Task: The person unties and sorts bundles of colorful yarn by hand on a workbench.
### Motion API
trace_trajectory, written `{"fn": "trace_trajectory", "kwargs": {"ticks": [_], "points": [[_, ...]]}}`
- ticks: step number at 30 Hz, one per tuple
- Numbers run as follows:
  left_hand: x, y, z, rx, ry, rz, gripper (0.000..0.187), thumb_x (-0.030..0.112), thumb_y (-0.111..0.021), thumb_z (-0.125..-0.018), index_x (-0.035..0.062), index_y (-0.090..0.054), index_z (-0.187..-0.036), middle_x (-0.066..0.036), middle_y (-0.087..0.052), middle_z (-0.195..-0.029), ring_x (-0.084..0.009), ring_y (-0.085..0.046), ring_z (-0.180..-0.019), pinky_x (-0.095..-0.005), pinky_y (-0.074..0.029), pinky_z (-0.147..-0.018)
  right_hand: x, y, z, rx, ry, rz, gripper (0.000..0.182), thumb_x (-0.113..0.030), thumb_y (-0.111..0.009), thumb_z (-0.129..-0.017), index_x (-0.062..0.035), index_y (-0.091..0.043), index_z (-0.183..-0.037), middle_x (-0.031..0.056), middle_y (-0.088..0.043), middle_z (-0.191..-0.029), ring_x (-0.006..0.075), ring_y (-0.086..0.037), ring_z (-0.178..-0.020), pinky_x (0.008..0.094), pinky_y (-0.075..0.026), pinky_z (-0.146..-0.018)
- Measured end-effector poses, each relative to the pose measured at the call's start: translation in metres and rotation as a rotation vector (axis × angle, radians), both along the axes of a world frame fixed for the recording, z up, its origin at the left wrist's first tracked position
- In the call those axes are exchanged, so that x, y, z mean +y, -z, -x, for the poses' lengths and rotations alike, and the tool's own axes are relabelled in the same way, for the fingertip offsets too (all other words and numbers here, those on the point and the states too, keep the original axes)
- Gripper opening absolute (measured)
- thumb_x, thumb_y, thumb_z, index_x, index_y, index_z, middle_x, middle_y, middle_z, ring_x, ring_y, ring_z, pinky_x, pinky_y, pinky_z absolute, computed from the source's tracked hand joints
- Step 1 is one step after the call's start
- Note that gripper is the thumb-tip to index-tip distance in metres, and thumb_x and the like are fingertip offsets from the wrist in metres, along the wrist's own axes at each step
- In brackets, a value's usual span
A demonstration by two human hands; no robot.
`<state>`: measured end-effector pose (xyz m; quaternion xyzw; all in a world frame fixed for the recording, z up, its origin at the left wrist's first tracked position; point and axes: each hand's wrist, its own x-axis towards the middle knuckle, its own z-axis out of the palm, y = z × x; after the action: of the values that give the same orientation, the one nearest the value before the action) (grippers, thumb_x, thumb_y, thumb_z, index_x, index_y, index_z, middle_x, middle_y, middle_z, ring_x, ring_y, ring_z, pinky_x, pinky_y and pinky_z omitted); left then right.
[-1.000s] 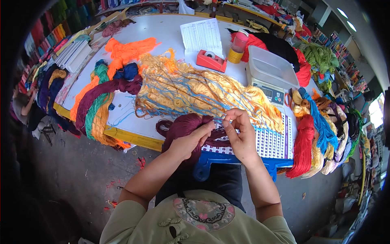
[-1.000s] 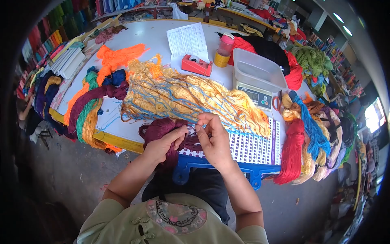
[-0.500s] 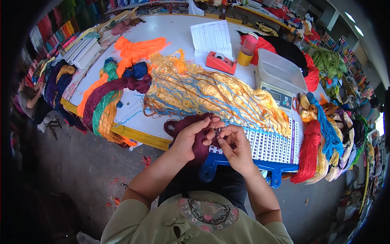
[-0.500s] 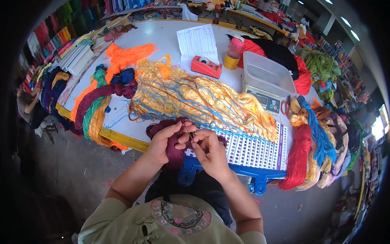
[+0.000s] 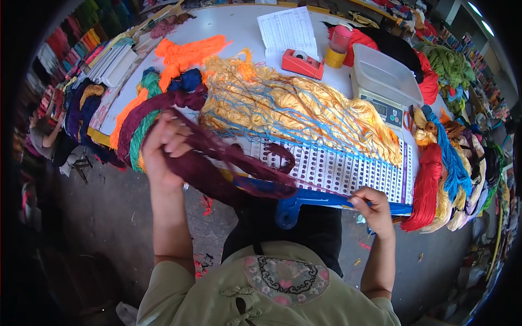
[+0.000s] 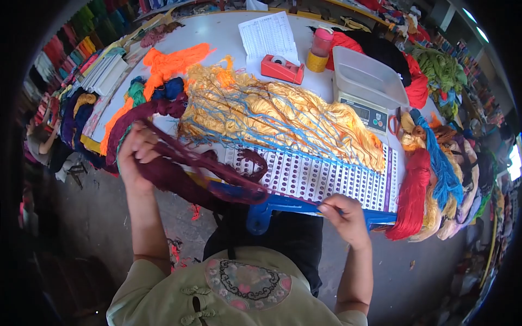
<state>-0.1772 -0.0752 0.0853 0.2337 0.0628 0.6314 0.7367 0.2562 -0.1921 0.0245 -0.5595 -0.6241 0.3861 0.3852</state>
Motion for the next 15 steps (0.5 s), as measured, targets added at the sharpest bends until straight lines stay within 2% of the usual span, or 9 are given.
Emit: {"fn": "trace_trajectory", "kwargs": {"ticks": [4, 6, 7, 8, 9, 10, 12, 13, 15], "points": [[-0.003, -0.023, 0.038, 0.058, -0.121, -0.12, 0.013, 0.011, -0.044, -0.1, 0.0007, -0.052, -0.104, 0.002, -0.042, -0.071, -0.0057, -0.04, -0.059, -0.0196, -0.035, -0.049, -0.017, -0.01, -0.039, -0.063, 0.141, -0.074, 0.011, -0.007, -0.07, -0.085, 0.0, -0.063, -0.081, 0.0033, -0.062, -0.072, 0.0094, -0.056, -0.067, 0.0238, -0.044, -0.064], [-0.015, -0.032, 0.044, 0.371, -0.261, -0.002, 0.018, 0.014, -0.048, -0.099, -0.0019, -0.053, -0.105, 0.002, -0.044, -0.07, -0.0047, -0.039, -0.055, -0.0189, -0.032, -0.046, -0.025, -0.013, -0.056, 0.016, 0.211, 0.004, 0.013, -0.01, -0.071, -0.085, -0.0005, -0.063, -0.082, 0.0029, -0.062, -0.074, 0.0107, -0.056, -0.07, 0.0248, -0.045, -0.067], [-0.024, -0.036, 0.037, 0.571, -0.266, 0.028, 0.021, 0.016, -0.051, -0.098, -0.0034, -0.054, -0.105, 0.002, -0.045, -0.068, -0.0044, -0.038, -0.053, -0.0188, -0.03, -0.044, -0.019, -0.023, -0.054, -0.188, 0.14, -0.123, 0.015, -0.015, -0.072, -0.084, -0.0018, -0.065, -0.083, 0.0046, -0.063, -0.086, 0.0129, -0.056, -0.077, 0.0269, -0.045, -0.07], [-0.032, -0.039, 0.023, 0.772, -0.274, 0.06, 0.024, 0.018, -0.053, -0.097, -0.005, -0.054, -0.105, 0.002, -0.046, -0.067, -0.0041, -0.037, -0.05, -0.0188, -0.029, -0.043, -0.015, -0.03, -0.043, -0.265, 0.147, -0.207, 0.018, -0.018, -0.073, -0.083, -0.004, -0.066, -0.092, 0.0088, -0.062, -0.106, 0.0179, -0.058, -0.093, 0.0307, -0.046, -0.081], [-0.038, -0.042, 0.011, 0.912, -0.207, 0.001, 0.032, 0.022, -0.056, -0.096, -0.0074, -0.055, -0.107, 0.001, -0.046, -0.063, -0.0045, -0.037, -0.048, -0.019, -0.027, -0.043, -0.008, -0.04, -0.027, -0.29, 0.123, -0.319, 0.022, -0.017, -0.073, -0.082, -0.0045, -0.065, -0.099, 0.0105, -0.059, -0.113, 0.0205, -0.057, -0.101, 0.0321, -0.044, -0.087], [-0.041, -0.041, -0.006, 0.911, -0.107, -0.086, 0.044, 0.032, -0.054, -0.097, -0.0089, -0.054, -0.113, 0.0, -0.046, -0.06, -0.0049, -0.037, -0.047, -0.02, -0.028, -0.043, 0.0, -0.047, -0.009, -0.315, 0.106, -0.43, 0.028, -0.016, -0.073, -0.082, -0.0051, -0.064, -0.106, 0.0122, -0.057, -0.12, 0.023, -0.056, -0.109, 0.0336, -0.043, -0.094], [-0.045, -0.036, -0.031, 0.756, 0.171, -0.17, 0.068, 0.051, -0.045, -0.097, -0.0119, -0.051, -0.12, -0.004, -0.052, -0.063, -0.0051, -0.039, -0.046, -0.0198, -0.03, -0.045, 0.015, -0.052, 0.028, 0.097, -0.073, -0.378, 0.042, -0.009, -0.072, -0.081, -0.0038, -0.057, -0.12, 0.0131, -0.055, -0.126, 0.025, -0.05, -0.122, 0.0352, -0.036, -0.104], [-0.051, -0.038, -0.042, 0.724, 0.21, -0.164, 0.073, 0.055, -0.044, -0.096, -0.0126, -0.049, -0.124, -0.008, -0.06, -0.071, -0.005, -0.041, -0.045, -0.0182, -0.03, -0.045, 0.02, -0.059, 0.054, 0.194, -0.126, -0.345, 0.045, -0.006, -0.07, -0.081, -0.0028, -0.054, -0.123, 0.0132, -0.055, -0.126, 0.0243, -0.05, -0.123, 0.0351, -0.037, -0.104], [-0.055, -0.034, -0.056, 0.574, 0.367, -0.219, 0.069, 0.052, -0.047, -0.095, -0.0071, -0.043, -0.131, -0.018, -0.061, -0.101, -0.008, -0.049, -0.05, -0.0173, -0.033, -0.043, 0.031, -0.074, 0.104, 0.297, -0.249, -0.346, 0.05, 0.001, -0.067, -0.08, -0.0019, -0.05, -0.127, 0.0139, -0.054, -0.128, 0.0234, -0.048, -0.125, 0.0352, -0.036, -0.106]]}}
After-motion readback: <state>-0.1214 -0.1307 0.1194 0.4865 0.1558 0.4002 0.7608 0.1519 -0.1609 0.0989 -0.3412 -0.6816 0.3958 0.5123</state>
